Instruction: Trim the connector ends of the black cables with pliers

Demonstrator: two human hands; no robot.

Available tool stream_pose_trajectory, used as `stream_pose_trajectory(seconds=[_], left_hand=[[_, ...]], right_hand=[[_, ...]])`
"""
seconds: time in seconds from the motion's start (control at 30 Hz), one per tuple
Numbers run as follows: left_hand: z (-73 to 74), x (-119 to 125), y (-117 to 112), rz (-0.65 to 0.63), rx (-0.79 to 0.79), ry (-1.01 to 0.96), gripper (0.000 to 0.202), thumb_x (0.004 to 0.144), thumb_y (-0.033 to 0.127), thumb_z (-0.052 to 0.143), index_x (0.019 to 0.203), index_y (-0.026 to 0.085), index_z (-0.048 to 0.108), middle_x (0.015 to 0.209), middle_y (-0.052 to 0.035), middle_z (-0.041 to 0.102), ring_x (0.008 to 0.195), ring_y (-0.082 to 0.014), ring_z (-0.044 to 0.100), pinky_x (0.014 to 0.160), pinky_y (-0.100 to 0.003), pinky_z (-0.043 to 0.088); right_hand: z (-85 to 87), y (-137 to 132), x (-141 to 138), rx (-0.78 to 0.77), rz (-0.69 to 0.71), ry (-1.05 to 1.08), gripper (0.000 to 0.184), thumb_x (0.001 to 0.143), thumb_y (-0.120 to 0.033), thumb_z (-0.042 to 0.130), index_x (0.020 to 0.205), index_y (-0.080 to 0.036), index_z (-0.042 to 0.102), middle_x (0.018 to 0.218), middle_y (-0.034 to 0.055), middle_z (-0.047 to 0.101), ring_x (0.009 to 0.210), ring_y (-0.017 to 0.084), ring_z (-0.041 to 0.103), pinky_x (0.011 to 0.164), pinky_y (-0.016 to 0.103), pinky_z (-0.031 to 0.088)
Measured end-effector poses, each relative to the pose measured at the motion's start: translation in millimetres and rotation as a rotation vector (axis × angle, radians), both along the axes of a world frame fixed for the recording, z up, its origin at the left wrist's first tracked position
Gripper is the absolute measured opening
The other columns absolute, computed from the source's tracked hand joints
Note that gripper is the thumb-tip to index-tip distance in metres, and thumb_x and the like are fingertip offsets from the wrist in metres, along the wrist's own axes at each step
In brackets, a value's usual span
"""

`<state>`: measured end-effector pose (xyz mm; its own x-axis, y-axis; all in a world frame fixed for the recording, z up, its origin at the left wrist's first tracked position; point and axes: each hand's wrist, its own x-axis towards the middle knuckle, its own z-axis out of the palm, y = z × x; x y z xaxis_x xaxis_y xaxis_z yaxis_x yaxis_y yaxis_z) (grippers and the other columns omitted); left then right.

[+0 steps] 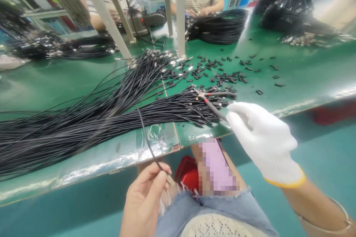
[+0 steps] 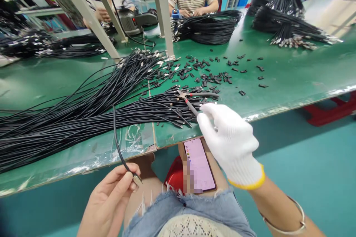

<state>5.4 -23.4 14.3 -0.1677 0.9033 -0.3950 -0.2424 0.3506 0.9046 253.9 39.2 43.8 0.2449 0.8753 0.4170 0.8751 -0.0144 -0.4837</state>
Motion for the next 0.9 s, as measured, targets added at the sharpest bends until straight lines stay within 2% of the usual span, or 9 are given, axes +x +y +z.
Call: stream_pose_trajectory(seconds=[0.03, 0.1, 0.23, 0.4, 0.57, 0.7, 0.8, 0.9], left_hand=[[3.2, 4, 0, 0.022, -0.004, -0.006, 0.033, 0.067, 0.051, 0.093, 0.081, 0.023, 0.081, 0.086, -0.0004, 0.068, 0.067, -0.0083, 0.054, 0.065, -0.013, 0.051], [8.9, 10, 1, 0.061, -0.013, -0.012, 0.036, 0.064, 0.052, 0.094, 0.08, 0.023, 0.081, 0.084, 0.0007, 0.068, 0.066, -0.008, 0.053, 0.066, -0.013, 0.05], [13.8, 15, 0, 0.067, -0.005, -0.011, 0.036, 0.063, 0.052, 0.095, 0.079, 0.022, 0.081, 0.084, 0.0007, 0.068, 0.066, -0.008, 0.052, 0.065, -0.014, 0.05], [8.5, 10, 1, 0.054, 0.018, -0.022, 0.034, 0.068, 0.047, 0.093, 0.084, 0.021, 0.081, 0.085, -0.0011, 0.067, 0.066, -0.0091, 0.051, 0.065, -0.015, 0.05], [7.1, 10, 2, 0.022, 0.024, -0.056, 0.034, 0.072, 0.046, 0.091, 0.093, 0.021, 0.08, 0.086, -0.0019, 0.068, 0.068, -0.01, 0.051, 0.065, -0.016, 0.05], [9.6, 13, 1, 0.025, -0.008, -0.118, 0.031, 0.07, 0.044, 0.092, 0.084, 0.02, 0.078, 0.084, -0.0005, 0.066, 0.065, -0.0084, 0.05, 0.063, -0.016, 0.048], [7.7, 11, 0, 0.014, -0.012, -0.134, 0.033, 0.07, 0.046, 0.092, 0.082, 0.02, 0.077, 0.085, -0.0003, 0.065, 0.064, -0.0073, 0.05, 0.063, -0.016, 0.048], [5.2, 10, 1, -0.019, -0.008, -0.168, 0.031, 0.074, 0.046, 0.09, 0.082, 0.02, 0.076, 0.085, -0.0005, 0.065, 0.062, -0.0069, 0.051, 0.061, -0.016, 0.047]], right_hand=[[-1.6, 6, 5, 0.027, -0.005, -0.097, 0.028, 0.096, -0.032, 0.053, 0.114, -0.022, 0.072, 0.111, 0.0068, 0.076, 0.093, 0.023, 0.071, 0.082, 0.033, 0.049], [-6.8, 16, 7, -0.016, 0.029, -0.273, 0.029, 0.098, -0.033, 0.05, 0.117, -0.02, 0.068, 0.113, 0.009, 0.074, 0.102, 0.026, 0.068, 0.083, 0.034, 0.046], [-13.3, 32, -1, -0.267, 0.133, -0.493, 0.024, 0.1, -0.035, 0.044, 0.102, -0.02, 0.063, 0.091, 0.0074, 0.066, 0.086, 0.025, 0.062, 0.07, 0.033, 0.037], [-5.1, 48, -6, -0.377, 0.144, -0.466, 0.02, 0.098, -0.032, 0.044, 0.096, -0.02, 0.06, 0.085, 0.006, 0.064, 0.075, 0.021, 0.057, 0.064, 0.032, 0.031], [3.9, 59, -1, -0.469, 0.091, -0.352, 0.02, 0.094, -0.028, 0.047, 0.097, -0.024, 0.066, 0.083, 0.003, 0.067, 0.064, 0.017, 0.055, 0.055, 0.029, 0.027], [7.6, 64, 12, -0.408, 0.008, -0.268, 0.031, 0.093, -0.027, 0.045, 0.109, -0.028, 0.072, 0.093, 0.0043, 0.073, 0.075, 0.02, 0.063, 0.06, 0.031, 0.032], [13.1, 62, 32, -0.214, -0.151, -0.2, 0.038, 0.095, -0.031, 0.043, 0.119, -0.027, 0.072, 0.101, 0.0077, 0.074, 0.087, 0.024, 0.066, 0.066, 0.035, 0.038], [16.6, 56, 61, -0.004, -0.335, -0.12, 0.039, 0.096, -0.033, 0.042, 0.119, -0.024, 0.072, 0.101, 0.0104, 0.075, 0.096, 0.024, 0.067, 0.071, 0.036, 0.044]])
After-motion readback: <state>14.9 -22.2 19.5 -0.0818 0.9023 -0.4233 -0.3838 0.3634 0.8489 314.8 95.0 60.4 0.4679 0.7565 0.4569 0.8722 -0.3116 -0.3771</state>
